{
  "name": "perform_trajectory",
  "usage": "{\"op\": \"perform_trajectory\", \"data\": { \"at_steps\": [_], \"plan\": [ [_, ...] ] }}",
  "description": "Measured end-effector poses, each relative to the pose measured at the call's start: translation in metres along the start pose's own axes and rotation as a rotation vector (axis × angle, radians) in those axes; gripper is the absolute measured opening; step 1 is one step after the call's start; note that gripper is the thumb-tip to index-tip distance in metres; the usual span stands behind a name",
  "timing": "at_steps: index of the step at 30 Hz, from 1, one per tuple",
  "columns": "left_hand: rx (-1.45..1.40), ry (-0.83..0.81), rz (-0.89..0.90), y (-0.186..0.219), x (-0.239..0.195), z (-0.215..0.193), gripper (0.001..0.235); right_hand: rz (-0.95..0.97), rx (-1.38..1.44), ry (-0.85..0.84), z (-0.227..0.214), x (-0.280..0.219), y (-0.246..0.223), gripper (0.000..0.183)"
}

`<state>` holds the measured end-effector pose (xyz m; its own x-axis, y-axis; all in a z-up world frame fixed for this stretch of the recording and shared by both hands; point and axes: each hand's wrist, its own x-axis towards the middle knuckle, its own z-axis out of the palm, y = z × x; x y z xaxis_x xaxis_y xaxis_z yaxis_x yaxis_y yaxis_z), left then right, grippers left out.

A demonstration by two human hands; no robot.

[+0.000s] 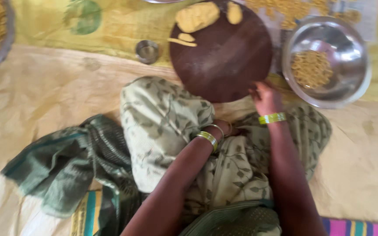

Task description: The person rolls small pieces of dough into thin ropes on a wooden board, then joins the ends to form rings. The finished rings are placed into a metal bowl.

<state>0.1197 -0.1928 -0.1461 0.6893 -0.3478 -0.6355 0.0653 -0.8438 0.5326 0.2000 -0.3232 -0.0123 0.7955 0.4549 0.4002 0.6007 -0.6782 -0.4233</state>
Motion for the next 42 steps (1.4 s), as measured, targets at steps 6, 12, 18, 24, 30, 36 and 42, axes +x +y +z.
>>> {"op": "perform_trajectory", "data": {
  "at_steps": [6,12,18,24,30,36,42],
  "plan": [
    [-0.012,0.140,0.031,0.000,-0.029,-0.026,0.044,0.053,0.075,-0.098,0.017,0.020,-0.008,0.019],
    [0.292,0.989,0.372,0.007,-0.112,-0.070,0.024,-0.059,-0.002,-0.173,0.029,0.027,-0.012,0.021],
    [0.192,0.523,-0.496,-0.154,-0.241,-0.165,0.042,0.174,0.104,-0.234,0.032,0.033,-0.006,0.023],
    [-0.034,0.565,-1.280,-0.266,-0.329,-0.061,0.058,-0.055,0.105,-0.149,0.039,0.039,0.005,0.021],
    [-0.186,0.581,-0.997,-0.280,-0.289,0.100,0.059,0.145,0.084,-0.259,0.039,0.042,0.007,0.022],
    [-0.142,0.406,-0.271,-0.320,-0.249,0.150,0.042,-0.063,0.105,-0.157,0.032,0.041,0.006,0.023],
    [-1.527,0.221,-0.010,-0.311,-0.263,0.122,0.047,0.021,0.098,-0.242,0.029,0.042,0.001,0.021]
  ]
}}
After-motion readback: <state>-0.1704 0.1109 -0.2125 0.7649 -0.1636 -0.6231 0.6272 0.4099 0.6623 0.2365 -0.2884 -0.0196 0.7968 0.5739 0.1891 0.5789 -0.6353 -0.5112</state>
